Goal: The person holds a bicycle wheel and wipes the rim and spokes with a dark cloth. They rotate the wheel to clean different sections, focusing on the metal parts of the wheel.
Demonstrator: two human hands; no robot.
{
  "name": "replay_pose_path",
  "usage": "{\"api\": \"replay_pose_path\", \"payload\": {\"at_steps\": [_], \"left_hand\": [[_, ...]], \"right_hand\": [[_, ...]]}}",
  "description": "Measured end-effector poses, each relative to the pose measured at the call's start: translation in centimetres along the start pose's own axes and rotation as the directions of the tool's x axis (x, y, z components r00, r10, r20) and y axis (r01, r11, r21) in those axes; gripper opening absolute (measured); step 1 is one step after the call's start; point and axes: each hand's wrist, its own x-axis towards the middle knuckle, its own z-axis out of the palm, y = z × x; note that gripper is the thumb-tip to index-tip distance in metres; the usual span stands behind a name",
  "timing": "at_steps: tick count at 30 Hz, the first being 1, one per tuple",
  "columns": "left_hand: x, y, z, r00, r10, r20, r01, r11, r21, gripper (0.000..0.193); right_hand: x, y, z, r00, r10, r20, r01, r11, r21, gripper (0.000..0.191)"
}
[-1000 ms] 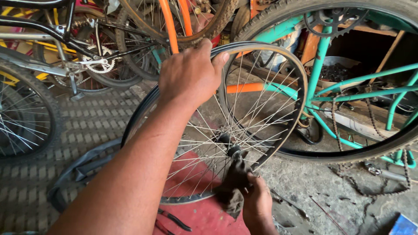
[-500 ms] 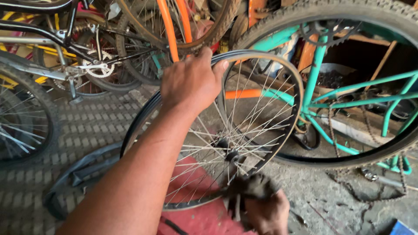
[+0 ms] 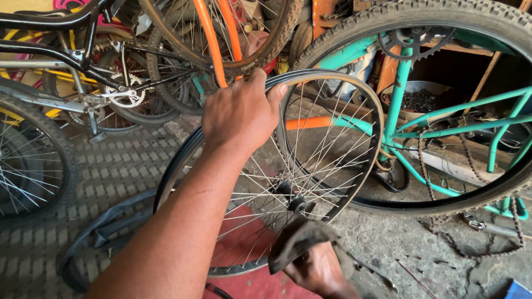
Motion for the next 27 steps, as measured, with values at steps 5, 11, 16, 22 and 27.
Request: {"api": "replay_pose_path", "payload": {"at_steps": [5, 11, 16, 22, 27], "left_hand": [[0.0, 0.1, 0.3, 0.998, 0.032, -0.062, -0.031, 0.999, 0.017, 0.043], [0.0, -0.1, 0.1, 0.999, -0.011, 0.051, 0.011, 1.000, 0.006, 0.046], [0.0, 0.0, 0.0, 0.999, -0.004, 0.052, 0.004, 1.000, 0.013, 0.047], [0.1, 0.0, 0.4, 1.000, 0.027, -0.005, -0.027, 0.999, 0.026, 0.048], [-0.1, -0.1, 0.4, 0.999, 0.025, -0.042, -0.025, 1.000, 0.000, 0.046]], "right_hand": [[1.5, -1.2, -1.6, 0.996, -0.015, 0.093, 0.018, 0.999, -0.029, 0.014], [0.8, -0.9, -1.4, 0.995, -0.019, 0.098, 0.029, 0.995, -0.096, 0.018], [1.1, -1.2, -1.6, 0.970, 0.059, 0.235, -0.018, 0.985, -0.174, 0.023], [2.7, -3.8, -0.9, 0.619, 0.664, 0.420, -0.393, 0.725, -0.566, 0.054], [1.5, -3.0, 0.2, 0.940, 0.226, 0.256, -0.089, 0.886, -0.455, 0.057]]}}
